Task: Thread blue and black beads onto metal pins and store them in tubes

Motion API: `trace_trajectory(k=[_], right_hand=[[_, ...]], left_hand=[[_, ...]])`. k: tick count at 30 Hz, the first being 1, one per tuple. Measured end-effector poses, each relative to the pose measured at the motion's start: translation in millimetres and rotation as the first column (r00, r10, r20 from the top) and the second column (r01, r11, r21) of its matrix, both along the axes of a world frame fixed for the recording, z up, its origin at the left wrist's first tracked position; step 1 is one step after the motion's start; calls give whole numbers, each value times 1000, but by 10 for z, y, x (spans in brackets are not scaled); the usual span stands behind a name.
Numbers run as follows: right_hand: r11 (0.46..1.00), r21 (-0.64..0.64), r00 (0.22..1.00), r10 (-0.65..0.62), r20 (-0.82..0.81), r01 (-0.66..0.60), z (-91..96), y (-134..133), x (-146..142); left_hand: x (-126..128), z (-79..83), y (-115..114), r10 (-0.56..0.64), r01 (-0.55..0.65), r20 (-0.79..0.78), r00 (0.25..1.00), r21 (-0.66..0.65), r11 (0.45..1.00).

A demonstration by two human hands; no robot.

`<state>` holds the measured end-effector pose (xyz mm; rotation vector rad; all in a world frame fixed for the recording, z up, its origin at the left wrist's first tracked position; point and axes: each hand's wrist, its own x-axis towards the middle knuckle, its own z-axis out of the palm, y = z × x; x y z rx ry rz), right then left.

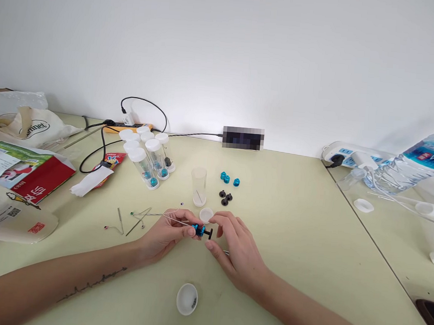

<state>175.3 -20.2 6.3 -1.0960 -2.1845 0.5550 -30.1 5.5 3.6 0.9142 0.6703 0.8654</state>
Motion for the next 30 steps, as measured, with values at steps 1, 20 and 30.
trace_trajectory(k=[1,20,30], right_hand=[[1000,-5,1000,9,10,-9,5,6,2],[1000,12,1000,-22,-22,22,22,7,-23],[997,71,1000,-18,4,17,18,12,-11]], left_hand=[[1,-2,0,0,0,-4,1000,4,1000],[1,8,7,28,-29,-7,1000,-15,999],[2,28,-6,17,-17,-25,1000,1,1000]])
